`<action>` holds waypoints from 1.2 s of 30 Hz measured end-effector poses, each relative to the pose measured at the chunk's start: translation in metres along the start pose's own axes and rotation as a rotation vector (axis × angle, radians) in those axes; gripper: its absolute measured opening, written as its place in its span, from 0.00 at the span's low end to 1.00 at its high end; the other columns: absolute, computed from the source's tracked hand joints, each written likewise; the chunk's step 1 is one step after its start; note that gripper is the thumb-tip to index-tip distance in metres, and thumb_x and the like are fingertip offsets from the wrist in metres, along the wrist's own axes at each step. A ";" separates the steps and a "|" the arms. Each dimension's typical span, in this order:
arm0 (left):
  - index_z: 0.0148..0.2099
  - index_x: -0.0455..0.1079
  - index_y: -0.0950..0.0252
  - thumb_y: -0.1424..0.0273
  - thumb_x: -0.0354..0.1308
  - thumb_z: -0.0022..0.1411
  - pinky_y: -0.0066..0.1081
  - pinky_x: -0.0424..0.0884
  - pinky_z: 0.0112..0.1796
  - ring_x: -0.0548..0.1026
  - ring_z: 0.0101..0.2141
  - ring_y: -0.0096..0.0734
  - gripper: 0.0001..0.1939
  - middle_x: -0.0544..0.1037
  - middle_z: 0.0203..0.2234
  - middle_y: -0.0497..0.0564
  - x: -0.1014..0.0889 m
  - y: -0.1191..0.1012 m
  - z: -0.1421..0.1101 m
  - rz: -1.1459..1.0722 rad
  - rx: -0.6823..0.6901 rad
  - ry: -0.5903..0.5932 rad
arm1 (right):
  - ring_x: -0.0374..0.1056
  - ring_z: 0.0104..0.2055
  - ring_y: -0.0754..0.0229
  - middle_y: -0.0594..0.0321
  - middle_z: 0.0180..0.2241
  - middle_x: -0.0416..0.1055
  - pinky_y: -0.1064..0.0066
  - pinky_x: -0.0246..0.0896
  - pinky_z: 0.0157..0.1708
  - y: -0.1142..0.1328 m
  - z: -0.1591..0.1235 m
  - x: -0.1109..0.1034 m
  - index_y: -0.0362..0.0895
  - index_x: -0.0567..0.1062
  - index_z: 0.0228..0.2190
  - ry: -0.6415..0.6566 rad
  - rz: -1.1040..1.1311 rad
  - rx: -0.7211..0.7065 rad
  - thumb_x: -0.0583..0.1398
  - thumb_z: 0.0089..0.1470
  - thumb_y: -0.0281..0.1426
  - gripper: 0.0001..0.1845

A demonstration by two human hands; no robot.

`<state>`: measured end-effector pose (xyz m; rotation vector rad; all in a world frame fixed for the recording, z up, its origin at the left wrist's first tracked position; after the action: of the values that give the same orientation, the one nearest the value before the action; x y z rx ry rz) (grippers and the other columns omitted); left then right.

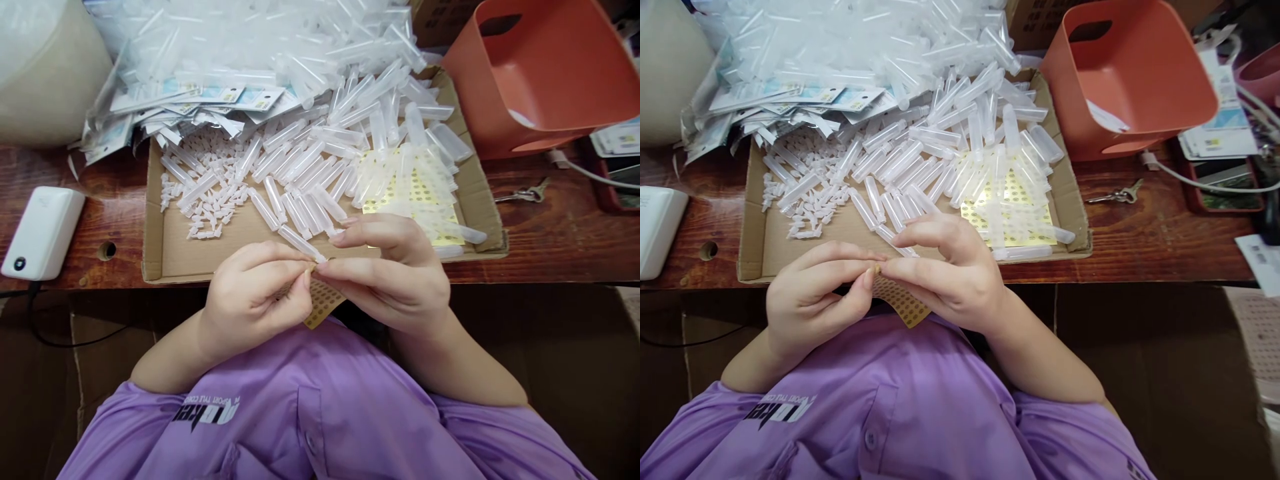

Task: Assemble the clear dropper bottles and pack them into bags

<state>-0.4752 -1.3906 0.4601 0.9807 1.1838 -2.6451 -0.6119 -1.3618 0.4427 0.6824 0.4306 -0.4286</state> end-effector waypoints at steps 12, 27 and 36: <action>0.34 0.75 0.68 0.80 0.61 0.56 0.25 0.77 0.33 0.81 0.30 0.29 0.05 0.82 0.30 0.54 0.001 -0.012 -0.002 0.133 0.198 0.023 | 0.69 0.51 0.58 0.61 0.45 0.73 0.60 0.68 0.55 -0.003 0.006 0.002 0.49 0.76 0.37 0.121 0.069 0.052 0.65 0.55 0.27 0.07; 0.36 0.76 0.69 0.80 0.60 0.58 0.22 0.77 0.35 0.79 0.30 0.26 0.05 0.82 0.31 0.54 -0.004 -0.002 -0.004 0.041 0.075 -0.012 | 0.69 0.55 0.55 0.62 0.47 0.74 0.59 0.71 0.54 0.002 0.006 0.003 0.50 0.77 0.40 0.047 -0.029 -0.087 0.64 0.56 0.30 0.08; 0.35 0.74 0.68 0.81 0.60 0.56 0.27 0.78 0.32 0.80 0.29 0.31 0.05 0.82 0.29 0.55 -0.002 -0.012 -0.005 0.077 0.197 0.061 | 0.67 0.58 0.56 0.61 0.49 0.74 0.60 0.67 0.58 0.002 0.009 0.005 0.48 0.77 0.37 0.159 0.028 -0.018 0.64 0.57 0.31 0.04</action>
<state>-0.4750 -1.3792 0.4659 1.1204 0.8890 -2.7282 -0.6043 -1.3678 0.4477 0.7071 0.5740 -0.3452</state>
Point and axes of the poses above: each hand's wrist, its own z-axis towards the middle knuckle, its own x-axis out of the palm, y = z × x, the point moved 8 cm from there along z, towards the middle knuckle
